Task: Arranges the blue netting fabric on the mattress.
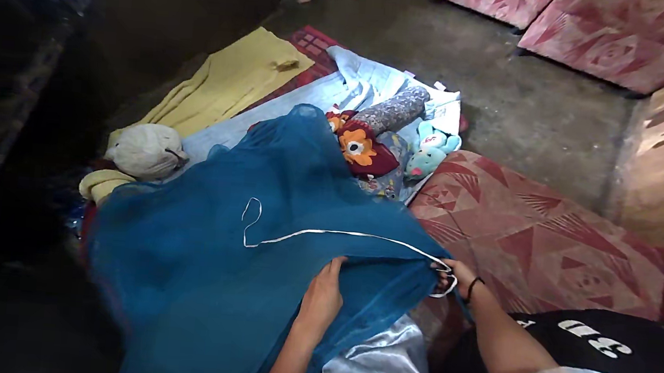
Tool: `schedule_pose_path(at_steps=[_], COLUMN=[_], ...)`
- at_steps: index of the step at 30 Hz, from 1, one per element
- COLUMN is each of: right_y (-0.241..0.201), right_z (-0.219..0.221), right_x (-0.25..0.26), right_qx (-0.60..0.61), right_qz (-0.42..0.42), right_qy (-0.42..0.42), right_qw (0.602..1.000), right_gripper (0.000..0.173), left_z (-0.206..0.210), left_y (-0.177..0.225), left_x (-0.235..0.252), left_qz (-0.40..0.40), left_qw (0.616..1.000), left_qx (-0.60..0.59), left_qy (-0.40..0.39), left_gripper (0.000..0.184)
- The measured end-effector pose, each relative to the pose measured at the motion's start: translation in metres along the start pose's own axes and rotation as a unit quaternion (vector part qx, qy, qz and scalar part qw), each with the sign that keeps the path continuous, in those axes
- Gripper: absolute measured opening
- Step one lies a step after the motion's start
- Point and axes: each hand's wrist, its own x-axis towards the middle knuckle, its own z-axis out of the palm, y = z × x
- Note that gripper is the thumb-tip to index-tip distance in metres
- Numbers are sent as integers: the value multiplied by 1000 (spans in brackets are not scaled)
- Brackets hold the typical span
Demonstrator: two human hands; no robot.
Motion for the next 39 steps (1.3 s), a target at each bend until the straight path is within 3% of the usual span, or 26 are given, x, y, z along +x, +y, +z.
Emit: schedule_pose_path(at_steps=[6,9,15,19,25,28,32,35,39], right_y=[2,2,2,2,4,6,5,6,3], right_z=[-1,-1,-2,-2,-4,-4,-3,-4,-4], right_x=[-1,-1,1,1,5,8,9,7,6], right_qx=[-5,2,4,8,5,0,6,2,-1], right_qz=[-8,-9,-6,-3,8,21,23,7,-2], right_qy=[-9,-8,-7,-6,-3,11,10,4,-12], right_qw=[1000,1000,1000,1000,1000,1000,1000,1000,1000], right_gripper=[30,30,30,30,34,36,33,31,33], left_z=[0,5,16,22,22,43,68,60,53], left_y=[2,1,4,1,11,16,-4,-11,-18], left_x=[12,15,13,15,-12,-27,-26,-30,-31], left_qz=[-59,-57,-79,-101,60,35,-58,-49,-1], left_qw=[988,987,980,969,977,964,972,981,995], left_qx=[116,124,136,145,71,91,85,25,-86], left_qy=[-82,-90,-122,-175,-193,-246,-212,-185,-48], left_gripper=[45,37,46,41,31,32,36,42,51])
